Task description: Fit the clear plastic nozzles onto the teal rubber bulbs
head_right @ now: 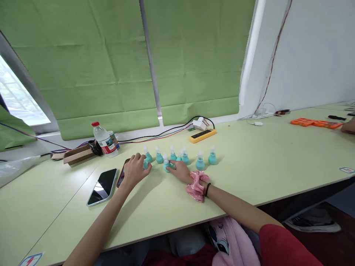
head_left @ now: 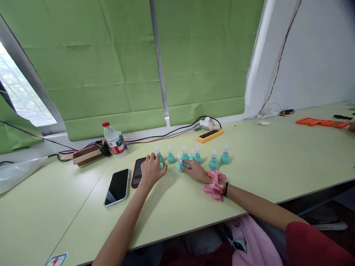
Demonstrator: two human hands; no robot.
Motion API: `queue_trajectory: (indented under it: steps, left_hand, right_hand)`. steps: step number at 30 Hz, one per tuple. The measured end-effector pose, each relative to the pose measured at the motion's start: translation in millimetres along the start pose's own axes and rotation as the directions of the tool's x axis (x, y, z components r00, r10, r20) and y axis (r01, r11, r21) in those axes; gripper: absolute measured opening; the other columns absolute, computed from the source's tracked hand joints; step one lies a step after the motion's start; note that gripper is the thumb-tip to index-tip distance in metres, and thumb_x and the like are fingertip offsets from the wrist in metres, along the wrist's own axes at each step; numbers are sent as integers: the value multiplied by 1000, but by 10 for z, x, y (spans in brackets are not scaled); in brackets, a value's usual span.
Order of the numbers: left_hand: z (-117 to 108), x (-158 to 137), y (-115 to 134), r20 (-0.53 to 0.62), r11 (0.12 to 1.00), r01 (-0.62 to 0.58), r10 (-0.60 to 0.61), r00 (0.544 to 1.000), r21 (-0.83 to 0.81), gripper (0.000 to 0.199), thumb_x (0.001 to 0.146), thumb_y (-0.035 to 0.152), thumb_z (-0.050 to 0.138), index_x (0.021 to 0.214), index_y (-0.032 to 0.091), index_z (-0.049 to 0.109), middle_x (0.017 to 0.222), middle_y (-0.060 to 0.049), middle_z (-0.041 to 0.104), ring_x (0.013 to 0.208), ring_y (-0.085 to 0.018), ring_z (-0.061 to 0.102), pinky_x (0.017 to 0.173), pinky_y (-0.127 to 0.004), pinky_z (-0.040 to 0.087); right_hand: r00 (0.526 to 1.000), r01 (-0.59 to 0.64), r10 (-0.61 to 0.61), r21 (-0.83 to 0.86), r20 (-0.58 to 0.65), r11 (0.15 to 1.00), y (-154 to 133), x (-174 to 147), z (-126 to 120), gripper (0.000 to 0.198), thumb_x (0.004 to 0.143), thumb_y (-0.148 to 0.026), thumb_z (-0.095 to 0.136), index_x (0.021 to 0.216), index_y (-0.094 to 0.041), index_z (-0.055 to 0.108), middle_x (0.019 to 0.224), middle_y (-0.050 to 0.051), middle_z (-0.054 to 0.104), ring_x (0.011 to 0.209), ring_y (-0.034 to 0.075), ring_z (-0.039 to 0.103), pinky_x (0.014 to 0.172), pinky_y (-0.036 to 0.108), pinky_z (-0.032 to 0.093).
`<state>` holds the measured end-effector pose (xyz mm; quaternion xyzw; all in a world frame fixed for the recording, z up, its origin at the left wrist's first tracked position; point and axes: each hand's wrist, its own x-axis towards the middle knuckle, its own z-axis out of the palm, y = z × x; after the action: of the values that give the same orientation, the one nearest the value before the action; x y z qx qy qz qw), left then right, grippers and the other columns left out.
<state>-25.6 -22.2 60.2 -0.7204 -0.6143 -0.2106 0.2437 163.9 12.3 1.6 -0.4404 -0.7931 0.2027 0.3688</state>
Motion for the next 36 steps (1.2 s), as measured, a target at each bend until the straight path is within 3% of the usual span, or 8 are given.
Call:
queue_trajectory:
  steps: [5, 11, 13, 23, 32, 36]
  left_hand:
    - [34, -10, 32, 93, 999, 11, -8, 996, -32, 25, 74, 31, 37, 88, 18, 52, 84, -7, 52, 76, -19, 50, 49, -23, 32]
    - [-14, 25, -1, -76, 996, 88, -87, 993, 15, 27, 77, 27, 34, 97, 18, 49, 90, -8, 50, 81, -21, 48, 53, -25, 35]
    - [0, 32, -29, -86, 994, 100, -97, 992, 37, 29, 77, 28, 35, 100, 18, 48, 91, -9, 50, 84, -22, 47, 53, -26, 35]
    - [92, 52, -77, -4, 992, 121, -121, 993, -45, 17, 78, 30, 37, 88, 19, 46, 84, -5, 54, 80, -19, 50, 54, -24, 36]
    - [116, 60, -84, 40, 950, 239, -235, 971, -202, 43, 76, 33, 41, 113, 15, 28, 86, -8, 56, 75, -19, 55, 53, -24, 36]
    - [100, 64, -94, 114, 957, 238, -222, 968, -164, 35, 78, 34, 36, 108, 17, 35, 76, -6, 58, 68, -19, 56, 52, -24, 34]
  right_hand:
    - [1000, 7, -7, -40, -8, 999, -18, -5, -12, 37, 76, -38, 44, 103, -15, 54, 39, -7, 34, 38, 7, 28, 41, 18, 19]
    - [999, -5, 3, -54, -33, 999, -10, -4, 5, 37, 78, -37, 40, 105, -15, 52, 42, -6, 36, 40, 8, 31, 42, 19, 21]
    - [999, 6, -8, -63, -34, 998, -8, 1, 0, 36, 79, -36, 38, 104, -14, 52, 45, -5, 38, 42, 8, 32, 44, 19, 23]
    - [998, -66, 67, -82, 7, 994, 2, 2, 7, 40, 77, -37, 42, 108, -14, 49, 56, 0, 51, 49, 11, 43, 48, 20, 30]
    - [997, -78, 80, -93, 16, 993, -53, -24, 15, 37, 77, -32, 44, 110, -15, 44, 45, -5, 40, 46, 10, 41, 47, 20, 27]
    - [998, -65, 66, -79, 13, 995, -68, -31, 22, 35, 77, -33, 44, 108, -16, 44, 43, -7, 38, 45, 11, 40, 47, 20, 26]
